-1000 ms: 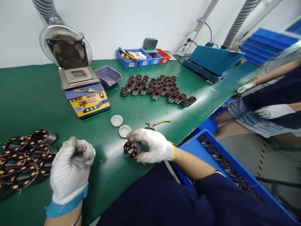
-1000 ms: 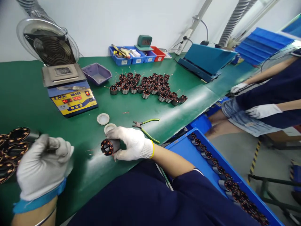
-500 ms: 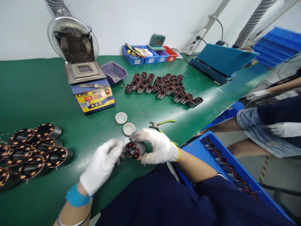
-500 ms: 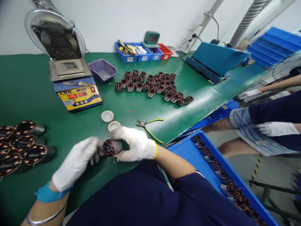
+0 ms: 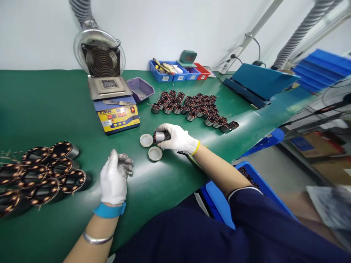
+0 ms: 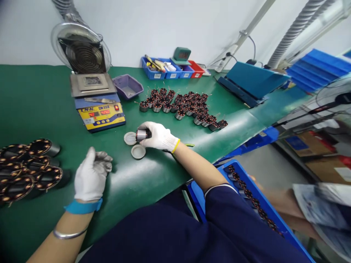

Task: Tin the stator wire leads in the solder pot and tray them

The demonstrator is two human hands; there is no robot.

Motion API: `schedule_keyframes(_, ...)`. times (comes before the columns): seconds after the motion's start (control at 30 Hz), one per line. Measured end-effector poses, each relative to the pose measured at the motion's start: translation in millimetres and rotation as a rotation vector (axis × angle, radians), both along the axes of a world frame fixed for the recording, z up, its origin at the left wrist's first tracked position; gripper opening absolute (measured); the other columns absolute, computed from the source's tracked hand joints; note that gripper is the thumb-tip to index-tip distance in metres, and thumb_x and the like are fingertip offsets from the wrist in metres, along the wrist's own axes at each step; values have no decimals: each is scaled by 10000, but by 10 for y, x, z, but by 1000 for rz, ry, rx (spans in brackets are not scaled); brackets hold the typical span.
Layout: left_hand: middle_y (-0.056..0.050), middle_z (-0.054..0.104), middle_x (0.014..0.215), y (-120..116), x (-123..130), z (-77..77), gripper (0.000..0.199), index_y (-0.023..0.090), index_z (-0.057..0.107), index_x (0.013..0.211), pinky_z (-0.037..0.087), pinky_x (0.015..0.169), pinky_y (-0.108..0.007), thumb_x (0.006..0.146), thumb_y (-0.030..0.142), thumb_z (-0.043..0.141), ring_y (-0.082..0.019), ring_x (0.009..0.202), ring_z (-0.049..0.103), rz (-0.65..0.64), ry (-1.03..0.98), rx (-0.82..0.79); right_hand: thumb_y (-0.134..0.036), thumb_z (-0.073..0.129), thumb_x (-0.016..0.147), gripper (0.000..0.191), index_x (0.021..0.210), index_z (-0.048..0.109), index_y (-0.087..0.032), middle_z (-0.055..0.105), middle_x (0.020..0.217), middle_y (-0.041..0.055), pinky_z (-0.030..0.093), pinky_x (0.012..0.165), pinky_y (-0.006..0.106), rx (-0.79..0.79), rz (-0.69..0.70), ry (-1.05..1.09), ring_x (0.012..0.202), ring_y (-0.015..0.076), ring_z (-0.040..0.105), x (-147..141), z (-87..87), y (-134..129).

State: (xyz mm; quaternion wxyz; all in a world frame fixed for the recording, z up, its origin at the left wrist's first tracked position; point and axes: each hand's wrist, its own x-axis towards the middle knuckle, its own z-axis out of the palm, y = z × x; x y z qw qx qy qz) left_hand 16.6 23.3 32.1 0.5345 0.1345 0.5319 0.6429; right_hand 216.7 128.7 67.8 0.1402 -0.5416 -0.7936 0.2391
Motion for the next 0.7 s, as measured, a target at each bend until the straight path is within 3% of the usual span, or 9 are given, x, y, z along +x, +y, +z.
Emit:
schedule_keyframes(0.27,-36,657,680,8,-27,-75,470,123,619,819,400,432,-210,764,585,689,-103,490,550,-80,74,32,-293,755,647,543,1177,658,-229,692,1068,13,506,803,287,-37,32,-96,945,193,649,-83,-18,66)
schedule_keyframes(0.43,-38,662,698,16,-18,-80,473,122,619,853,403,440,-206,774,585,679,-98,496,548,-99,86,29,-272,705,713,547,1246,605,-204,631,1157,49,489,868,300,160,64,-48,1008,190,612,-78,45,0)
schedule_keyframes(0.57,-38,662,701,17,-14,-75,482,120,622,875,402,442,-203,769,586,684,-95,497,545,-107,101,29,-225,617,807,469,1275,585,-246,569,1267,88,466,852,362,354,233,-361,1073,246,555,-173,111,-28)
schedule_keyframes(0.7,-38,660,716,3,-9,-81,489,121,628,921,412,456,-203,781,587,674,-96,514,551,-132,119,27,-252,419,966,324,1228,610,-268,564,1302,86,454,747,371,407,328,-636,1010,255,551,-285,86,-55)
